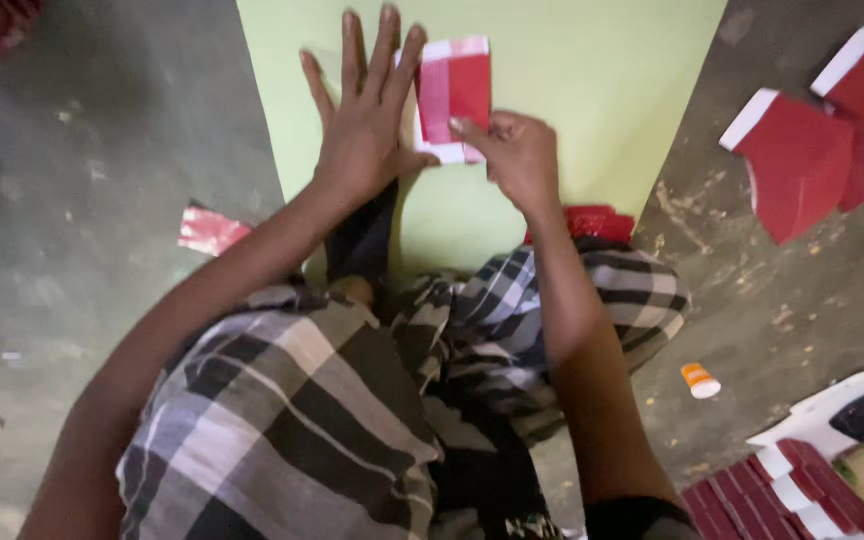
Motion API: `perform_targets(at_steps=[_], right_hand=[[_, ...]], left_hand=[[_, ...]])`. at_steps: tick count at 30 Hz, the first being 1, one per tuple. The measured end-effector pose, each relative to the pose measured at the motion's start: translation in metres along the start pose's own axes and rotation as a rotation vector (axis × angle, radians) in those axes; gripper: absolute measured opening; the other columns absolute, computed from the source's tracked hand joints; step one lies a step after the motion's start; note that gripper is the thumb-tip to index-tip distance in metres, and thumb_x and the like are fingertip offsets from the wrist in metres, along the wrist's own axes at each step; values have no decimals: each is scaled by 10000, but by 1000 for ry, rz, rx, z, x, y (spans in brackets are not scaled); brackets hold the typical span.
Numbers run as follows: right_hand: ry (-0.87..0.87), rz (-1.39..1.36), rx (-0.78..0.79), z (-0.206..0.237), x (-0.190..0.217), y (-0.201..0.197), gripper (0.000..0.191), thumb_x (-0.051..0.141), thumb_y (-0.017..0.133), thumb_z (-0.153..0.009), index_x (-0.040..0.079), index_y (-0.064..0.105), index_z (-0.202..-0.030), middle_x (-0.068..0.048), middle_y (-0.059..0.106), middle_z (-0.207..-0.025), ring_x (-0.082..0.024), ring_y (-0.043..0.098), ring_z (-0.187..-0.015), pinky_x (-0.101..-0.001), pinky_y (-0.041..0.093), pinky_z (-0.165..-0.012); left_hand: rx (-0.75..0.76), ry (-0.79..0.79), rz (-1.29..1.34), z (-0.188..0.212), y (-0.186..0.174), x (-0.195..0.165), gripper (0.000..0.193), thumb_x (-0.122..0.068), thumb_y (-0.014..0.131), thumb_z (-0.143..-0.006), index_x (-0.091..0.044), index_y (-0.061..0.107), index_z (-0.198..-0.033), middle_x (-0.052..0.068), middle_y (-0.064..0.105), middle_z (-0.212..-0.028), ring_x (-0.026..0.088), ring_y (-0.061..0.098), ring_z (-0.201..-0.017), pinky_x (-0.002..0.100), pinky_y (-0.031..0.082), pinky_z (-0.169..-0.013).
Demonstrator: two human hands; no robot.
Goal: The person sits on the floor and assembles small red and white paper boxes by folding and pressing the flaps. They repeatedly pick up flat paper pieces, fold them into box shapes, and set the finished boxes aside.
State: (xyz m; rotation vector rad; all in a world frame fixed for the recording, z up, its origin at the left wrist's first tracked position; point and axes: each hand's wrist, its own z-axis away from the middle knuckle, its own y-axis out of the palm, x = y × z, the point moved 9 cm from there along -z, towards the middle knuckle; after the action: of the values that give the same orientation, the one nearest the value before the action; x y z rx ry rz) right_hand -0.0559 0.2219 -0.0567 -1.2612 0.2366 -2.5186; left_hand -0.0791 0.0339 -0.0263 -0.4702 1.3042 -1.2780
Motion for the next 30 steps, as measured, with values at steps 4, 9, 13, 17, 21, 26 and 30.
perform_targets(at_steps=[4, 9, 13, 17, 21, 26, 30], right_hand=[[-451, 499, -399, 39, 36, 2, 370, 360, 857, -931, 60, 749, -743, -53, 581, -539, -108, 454, -439, -282, 336, -443], [-94, 334, -124, 1, -8, -4, 368, 439, 829, -930, 133, 748, -741, 49, 611, -537, -48, 469, -405, -255, 325, -392], [-177, 397, -160, 6, -6, -5, 352, 413, 843, -920, 131, 747, -732, 54, 596, -529, -47, 439, -386, -253, 301, -368], [-89, 273, -63, 11, -16, -10, 434, 400, 853, -926, 91, 685, -670, 32, 567, -520, -38, 445, -435, -247, 304, -417], [-3, 254, -73, 8, -6, -21, 429, 402, 869, -883, 100, 678, -646, 19, 538, -486, -46, 447, -416, -246, 320, -404], [-245, 392, -209, 28, 12, -19, 373, 354, 874, -939, 99, 727, -710, 11, 584, -531, -85, 436, -405, -274, 292, -383], [-129, 373, -164, 28, 1, -2, 368, 388, 848, -952, 107, 740, -741, -9, 641, -578, -88, 494, -435, -281, 352, -386]], left_hand=[[49, -29, -74, -4, 5, -4, 1409, -665, 921, -646, -181, 146, -1719, 96, 111, -1765, 409, 11, -1601, 864, -34, -1126], [58, -14, -117, -6, 1, -14, 1412, -676, 910, -623, -161, 152, -1698, 111, 126, -1742, 441, 36, -1568, 888, 9, -1094], [31, 5, -159, -6, -1, -13, 1418, -681, 898, -628, -161, 161, -1723, 96, 145, -1765, 433, 68, -1591, 866, 24, -1121], [145, -42, -167, 0, 9, -9, 1393, -665, 896, -625, -158, 182, -1709, 100, 196, -1730, 439, 113, -1571, 867, 17, -1113], [5, 14, -177, 0, 0, -20, 1395, -683, 898, -632, -127, 201, -1705, 122, 218, -1741, 445, 124, -1570, 847, 28, -1126], [97, -22, -198, 7, 2, -24, 1386, -645, 890, -623, -107, 219, -1709, 122, 254, -1737, 430, 141, -1575, 810, 14, -1163], [78, -11, -177, 8, -19, -33, 1334, -638, 874, -676, -78, 234, -1705, 147, 256, -1740, 441, 126, -1586, 786, -3, -1185]])
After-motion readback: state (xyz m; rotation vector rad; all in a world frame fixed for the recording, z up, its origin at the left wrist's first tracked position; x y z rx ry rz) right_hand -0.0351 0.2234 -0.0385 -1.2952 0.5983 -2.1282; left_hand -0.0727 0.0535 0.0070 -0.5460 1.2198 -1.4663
